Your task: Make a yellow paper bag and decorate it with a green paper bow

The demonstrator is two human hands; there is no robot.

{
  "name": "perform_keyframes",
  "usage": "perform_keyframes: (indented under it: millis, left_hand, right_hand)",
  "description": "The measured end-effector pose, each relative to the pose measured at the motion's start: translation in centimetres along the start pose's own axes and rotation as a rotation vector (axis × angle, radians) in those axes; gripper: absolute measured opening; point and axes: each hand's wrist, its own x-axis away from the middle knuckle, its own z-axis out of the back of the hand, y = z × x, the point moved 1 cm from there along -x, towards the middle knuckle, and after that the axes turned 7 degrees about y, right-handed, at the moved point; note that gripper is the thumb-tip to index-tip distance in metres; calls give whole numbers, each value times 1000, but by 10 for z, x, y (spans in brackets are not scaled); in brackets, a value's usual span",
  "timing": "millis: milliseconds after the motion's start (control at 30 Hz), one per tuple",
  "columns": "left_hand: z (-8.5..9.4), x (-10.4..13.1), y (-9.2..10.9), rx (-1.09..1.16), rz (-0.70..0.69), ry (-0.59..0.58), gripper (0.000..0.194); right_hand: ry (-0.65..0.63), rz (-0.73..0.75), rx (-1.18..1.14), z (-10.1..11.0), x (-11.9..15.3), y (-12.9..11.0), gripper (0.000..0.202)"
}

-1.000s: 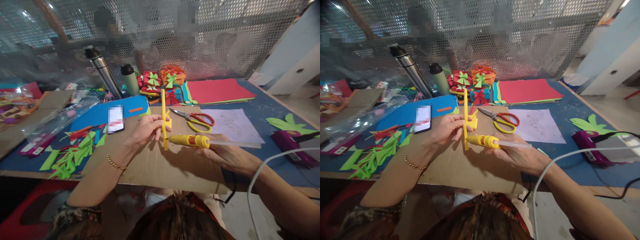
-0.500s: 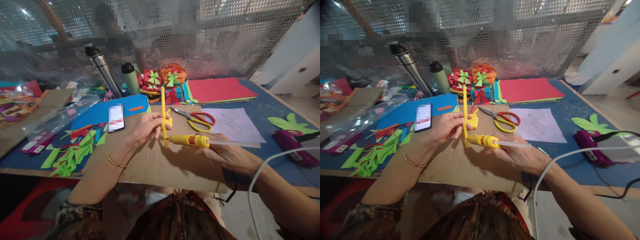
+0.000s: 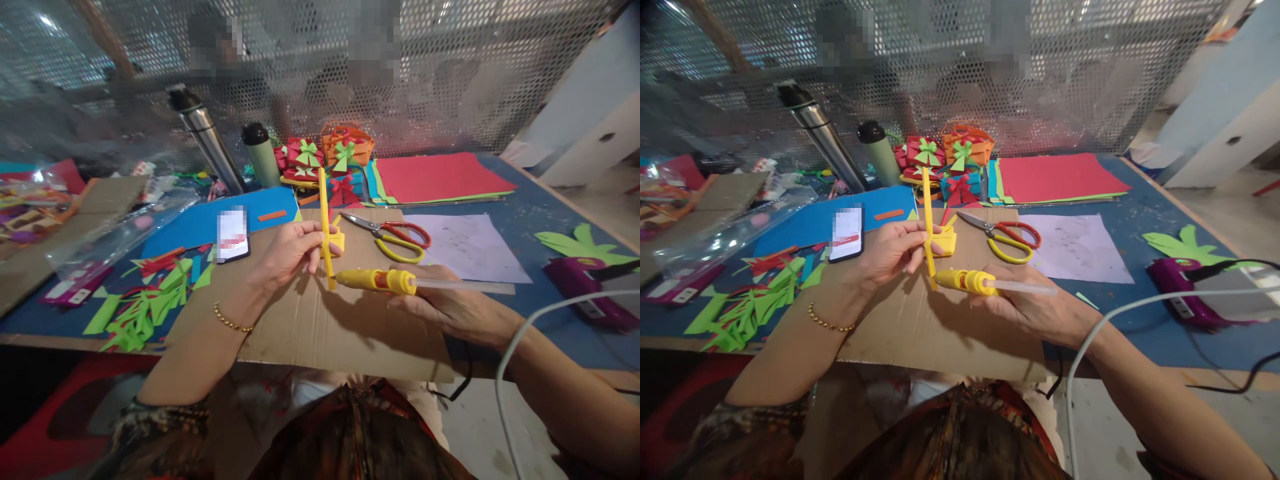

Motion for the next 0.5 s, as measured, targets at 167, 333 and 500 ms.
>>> perform_keyframes:
  millis: [167, 333, 500]
  left_hand:
    - [1, -1, 2, 3, -5, 3, 28]
    - [0, -1, 4, 11, -10, 34, 23]
    - [-3, 1, 3, 15, -9, 29, 19]
  right_hand:
    - [-61, -3, -54, 0, -2, -3, 41]
    - [-38, 9, -37, -1, -2, -3, 41]
    - [6, -43, -28, -1, 0, 2, 40]
